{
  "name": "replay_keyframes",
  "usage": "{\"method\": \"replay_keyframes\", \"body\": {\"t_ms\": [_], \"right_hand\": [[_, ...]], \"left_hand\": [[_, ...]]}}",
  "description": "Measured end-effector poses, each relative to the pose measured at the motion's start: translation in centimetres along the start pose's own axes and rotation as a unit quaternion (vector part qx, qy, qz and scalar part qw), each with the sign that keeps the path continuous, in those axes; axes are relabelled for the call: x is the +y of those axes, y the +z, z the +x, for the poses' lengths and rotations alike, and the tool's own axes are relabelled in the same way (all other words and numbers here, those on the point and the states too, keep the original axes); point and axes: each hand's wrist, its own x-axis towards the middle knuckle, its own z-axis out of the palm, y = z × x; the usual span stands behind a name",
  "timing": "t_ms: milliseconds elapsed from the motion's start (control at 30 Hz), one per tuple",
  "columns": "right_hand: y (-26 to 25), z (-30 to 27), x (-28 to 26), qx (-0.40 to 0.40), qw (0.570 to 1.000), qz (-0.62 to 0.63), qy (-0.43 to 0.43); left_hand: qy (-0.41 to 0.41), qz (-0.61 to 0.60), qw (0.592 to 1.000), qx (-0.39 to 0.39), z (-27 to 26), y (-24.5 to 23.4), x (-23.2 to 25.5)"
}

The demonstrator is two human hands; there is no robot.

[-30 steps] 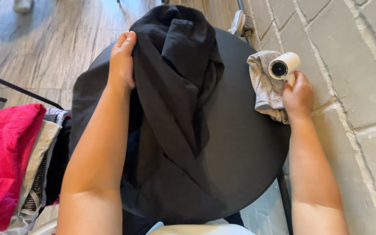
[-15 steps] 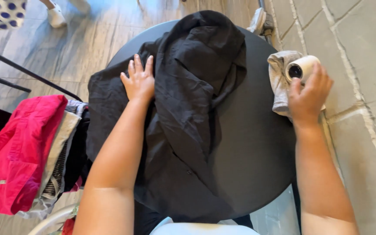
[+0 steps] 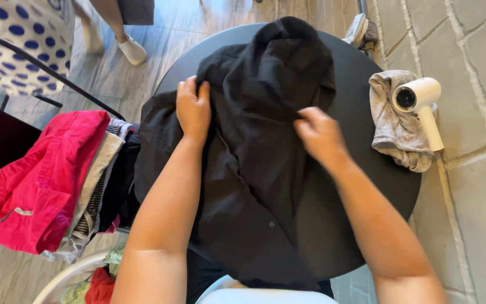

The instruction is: The person uses a handheld steamer on a black shirt laid on a round table, then retrieves a cloth from a laundry basket to wipe the shirt. They proceed to fold the shirt by hand on the table.

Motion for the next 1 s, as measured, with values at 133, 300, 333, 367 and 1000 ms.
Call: {"method": "replay_keyframes", "body": {"t_ms": [133,300,333,367,1000], "right_hand": [[-5.5,-3.7,6.1,0.040,0.971,0.165,0.168],[-6.3,-6.3,8.6,0.032,0.962,0.153,0.225],[-6.4,-6.0,9.2,0.057,0.957,0.153,0.240],[-6.9,-5.7,8.0,0.057,0.956,0.154,0.243],[-6.0,-2.7,11.7,0.107,0.871,0.412,0.245]], "left_hand": [[-0.043,-0.123,0.990,0.047,-0.3,-2.1,2.4],[-0.076,0.090,0.980,-0.161,2.3,1.2,-0.4],[-0.054,0.182,0.956,-0.225,3.4,2.1,-1.1],[-0.053,0.183,0.955,-0.227,3.4,0.4,1.3],[-0.240,-0.323,0.797,-0.450,2.1,-1.1,15.8]]}}
